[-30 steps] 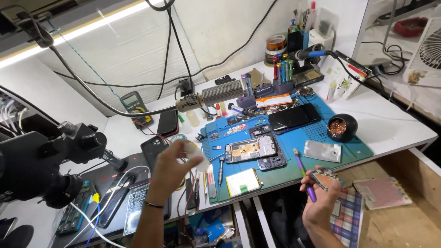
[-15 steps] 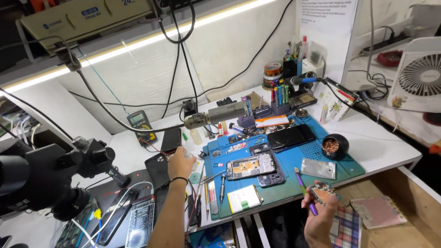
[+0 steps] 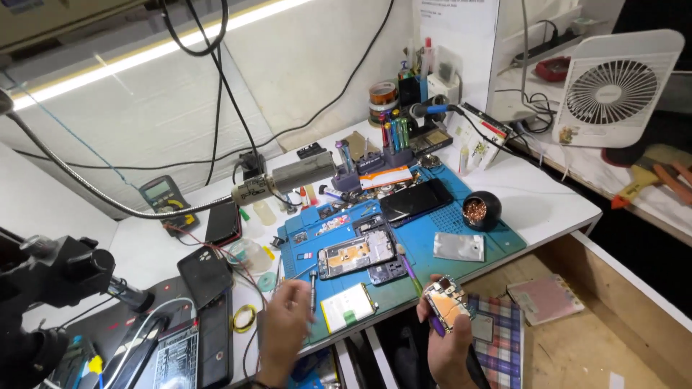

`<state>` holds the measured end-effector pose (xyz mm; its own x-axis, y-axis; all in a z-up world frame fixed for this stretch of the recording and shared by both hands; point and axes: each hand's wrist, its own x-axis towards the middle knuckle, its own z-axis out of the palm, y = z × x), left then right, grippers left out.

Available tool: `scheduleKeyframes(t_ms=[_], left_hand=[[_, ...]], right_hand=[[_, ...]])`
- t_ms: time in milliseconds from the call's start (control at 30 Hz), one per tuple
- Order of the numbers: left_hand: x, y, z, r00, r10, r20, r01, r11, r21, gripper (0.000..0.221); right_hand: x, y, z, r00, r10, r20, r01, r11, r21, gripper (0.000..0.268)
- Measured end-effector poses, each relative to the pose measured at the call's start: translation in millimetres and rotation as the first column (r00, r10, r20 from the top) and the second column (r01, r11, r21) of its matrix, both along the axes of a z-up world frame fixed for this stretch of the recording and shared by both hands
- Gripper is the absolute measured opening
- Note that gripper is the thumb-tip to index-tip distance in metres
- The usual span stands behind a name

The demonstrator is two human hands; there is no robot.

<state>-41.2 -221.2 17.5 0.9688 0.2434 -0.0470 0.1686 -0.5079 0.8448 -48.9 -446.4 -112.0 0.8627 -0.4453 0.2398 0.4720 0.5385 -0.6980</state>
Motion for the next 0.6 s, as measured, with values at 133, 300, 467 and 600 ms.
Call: scheduleKeyframes(t_ms=[133,300,467,600], left_hand=[[-31,-67,-52,0.922,-0.262,-0.284,0.027,0.776,-0.630,0.055],[-38,-101,-60,0.941,-0.244,-0.233,-0.127,0.384,-0.915,0.048],[-40,-80,-55,0.999,-0.043,-0.020,-0.009,0.259,-0.966,0.036],[-38,-28,-77,0.981,0.165,0.104,0.041,0.351,-0.936,0.026]], right_hand=[[-19,23,-6,0.990,0.138,0.041,-0.140,0.989,0.049,0.091],[-43,44,-10,0.937,0.349,0.008,-0.341,0.911,0.232,0.091],[-39,36,14,0.820,0.571,0.035,-0.564,0.795,0.223,0.084],[-30,21,19,0.755,0.655,0.016,-0.633,0.722,0.279,0.079]])
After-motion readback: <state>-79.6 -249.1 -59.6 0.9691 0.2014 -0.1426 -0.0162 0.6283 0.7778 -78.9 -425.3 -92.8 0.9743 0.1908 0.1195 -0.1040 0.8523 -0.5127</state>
